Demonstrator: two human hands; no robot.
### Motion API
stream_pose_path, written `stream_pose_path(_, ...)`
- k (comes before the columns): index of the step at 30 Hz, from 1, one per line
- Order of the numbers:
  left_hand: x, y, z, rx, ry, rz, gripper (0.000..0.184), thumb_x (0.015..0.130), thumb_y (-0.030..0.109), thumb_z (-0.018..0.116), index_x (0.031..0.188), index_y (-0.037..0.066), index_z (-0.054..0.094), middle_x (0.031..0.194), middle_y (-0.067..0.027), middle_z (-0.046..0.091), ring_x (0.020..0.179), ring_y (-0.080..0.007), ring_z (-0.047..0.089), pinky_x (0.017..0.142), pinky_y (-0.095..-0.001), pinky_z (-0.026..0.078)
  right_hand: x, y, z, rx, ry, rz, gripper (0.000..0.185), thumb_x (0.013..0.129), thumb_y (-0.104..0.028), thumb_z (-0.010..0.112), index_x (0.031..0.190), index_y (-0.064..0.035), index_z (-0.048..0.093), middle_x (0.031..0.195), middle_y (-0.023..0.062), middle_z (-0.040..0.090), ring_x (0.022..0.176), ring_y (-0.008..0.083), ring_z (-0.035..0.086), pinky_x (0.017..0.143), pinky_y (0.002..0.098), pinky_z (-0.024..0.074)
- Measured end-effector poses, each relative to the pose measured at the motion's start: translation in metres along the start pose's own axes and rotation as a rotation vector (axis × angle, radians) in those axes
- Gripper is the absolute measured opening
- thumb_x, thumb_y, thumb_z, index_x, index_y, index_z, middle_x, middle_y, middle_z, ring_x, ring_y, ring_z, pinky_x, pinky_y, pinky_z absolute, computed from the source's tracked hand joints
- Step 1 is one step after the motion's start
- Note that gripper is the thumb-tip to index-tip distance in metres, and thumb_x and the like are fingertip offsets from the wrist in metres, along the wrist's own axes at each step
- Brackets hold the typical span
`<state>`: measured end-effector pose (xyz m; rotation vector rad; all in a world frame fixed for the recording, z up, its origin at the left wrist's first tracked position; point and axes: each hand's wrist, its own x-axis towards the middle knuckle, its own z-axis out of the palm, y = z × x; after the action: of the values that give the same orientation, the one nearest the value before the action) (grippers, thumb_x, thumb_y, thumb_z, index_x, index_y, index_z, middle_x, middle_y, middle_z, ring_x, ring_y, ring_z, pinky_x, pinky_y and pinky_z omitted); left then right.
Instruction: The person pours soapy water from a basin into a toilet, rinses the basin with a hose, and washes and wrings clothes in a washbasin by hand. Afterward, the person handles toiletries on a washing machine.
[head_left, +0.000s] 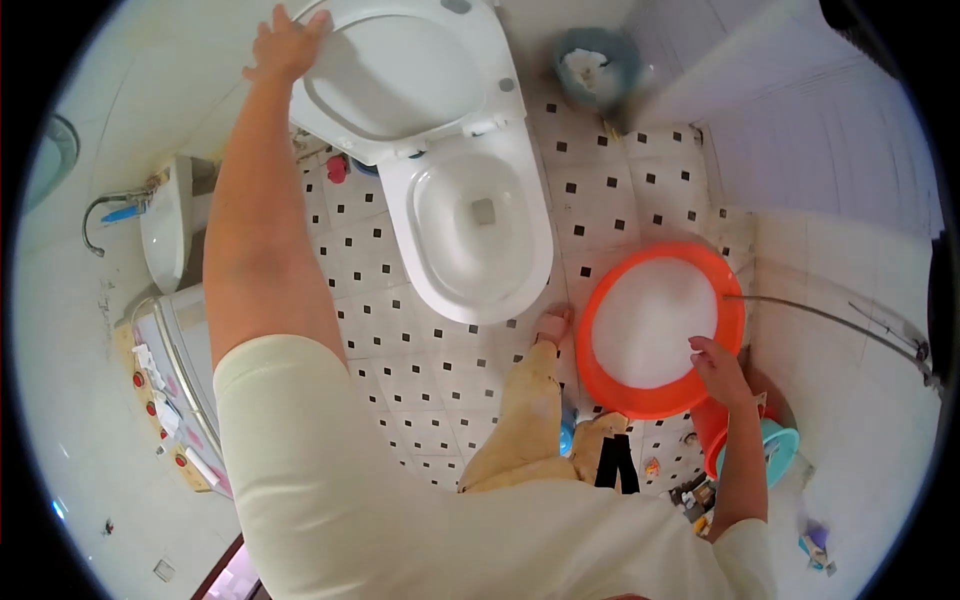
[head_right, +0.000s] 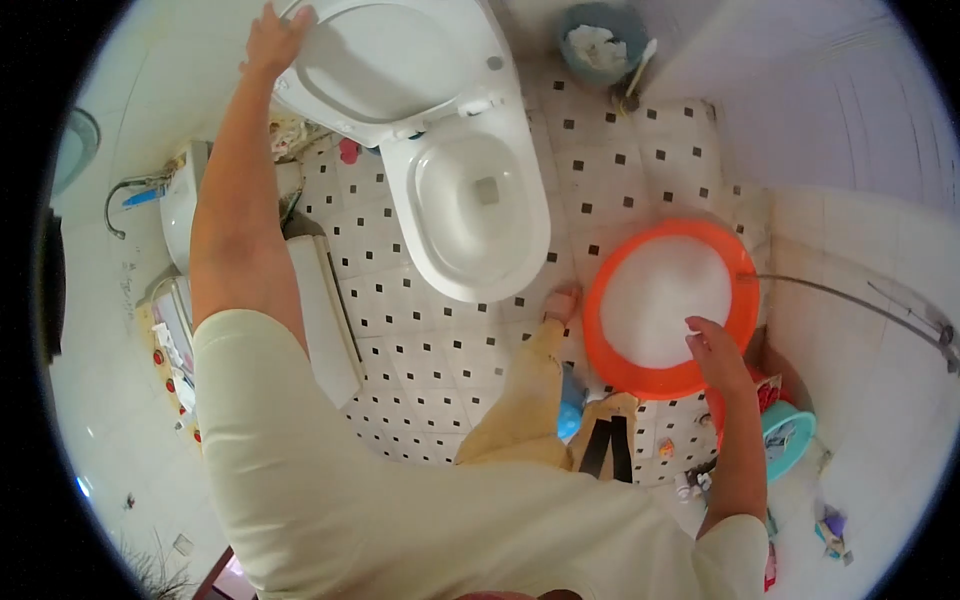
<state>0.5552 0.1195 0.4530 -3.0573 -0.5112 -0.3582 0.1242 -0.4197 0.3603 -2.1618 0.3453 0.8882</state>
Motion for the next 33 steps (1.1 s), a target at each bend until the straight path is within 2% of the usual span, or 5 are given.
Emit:
stream_pose_path(9, 0.009, -0.048, 0.051, -0.252, 0.178, 0.167, 0.101, 0.065, 0.066, 0.058, 0.137, 0.009, 0.016, 0.138, -0.0224, 0.021, 0.128, -0.0389, 0.02, 0.097, -0.0629, 0.015, -0.027, 0.023, 0.003, 0.09, 0.051, 0.065, 0.03, 0.082, -0.011, 0.054, 0.11, -0.0012, 0.053, 0.099, 0.0133, 0.059, 0.086, 0.0186, 0.057, 0.077, 0.0292, 0.0448)
stream_pose_path(16, -0.128, 0.009, -0.01, -0.338, 0.506, 0.548, 0.069, 0.073, 0.024, 0.067, 0.125, -0.004, 0.033, 0.126, -0.0248, 0.037, 0.119, -0.0382, 0.031, 0.1, -0.0462, 0.022, -0.05, 0.065, 0.016, 0.205, 0.071, 0.024, 0.031, 0.083, -0.012, 0.054, 0.111, -0.0012, 0.053, 0.099, 0.0125, 0.059, 0.086, 0.0187, 0.057, 0.078, 0.0281, 0.0449)
stream_pose_path(26, -0.592, 0.102, 0.134, -0.715, -0.975, 0.804, 0.04, 0.077, 0.015, 0.059, 0.114, 0.006, 0.047, 0.116, -0.0163, 0.048, 0.109, -0.0315, 0.045, 0.09, -0.0376, 0.038, -0.115, 0.277, 0.088, 0.722, 0.13, 0.438, 0.034, 0.082, -0.016, 0.054, 0.112, -0.0011, 0.053, 0.104, 0.0068, 0.059, 0.09, 0.0144, 0.055, 0.077, 0.0264, 0.0445)
stream_pose_path(29, -0.671, 0.131, 0.149, -0.729, -1.395, 0.458, 0.034, 0.082, 0.02, 0.055, 0.112, 0.006, 0.05, 0.106, -0.0134, 0.055, 0.1, -0.0252, 0.053, 0.084, -0.0327, 0.042, -0.138, 0.351, 0.115, 0.743, 0.133, 0.483, 0.033, 0.082, -0.016, 0.053, 0.112, -0.0008, 0.053, 0.107, 0.0093, 0.058, 0.092, 0.0183, 0.056, 0.079, 0.0282, 0.0446)
stream_pose_path(33, -0.736, 0.156, 0.155, -0.607, -1.426, 0.352, 0.028, 0.083, 0.021, 0.053, 0.106, 0.004, 0.054, 0.095, -0.0113, 0.06, 0.091, -0.0224, 0.057, 0.08, -0.0314, 0.044, -0.151, 0.445, 0.145, 0.344, 0.225, 0.29, 0.033, 0.082, -0.014, 0.052, 0.112, -0.0023, 0.052, 0.106, 0.0156, 0.057, 0.093, 0.0266, 0.057, 0.08, 0.0351, 0.0448)
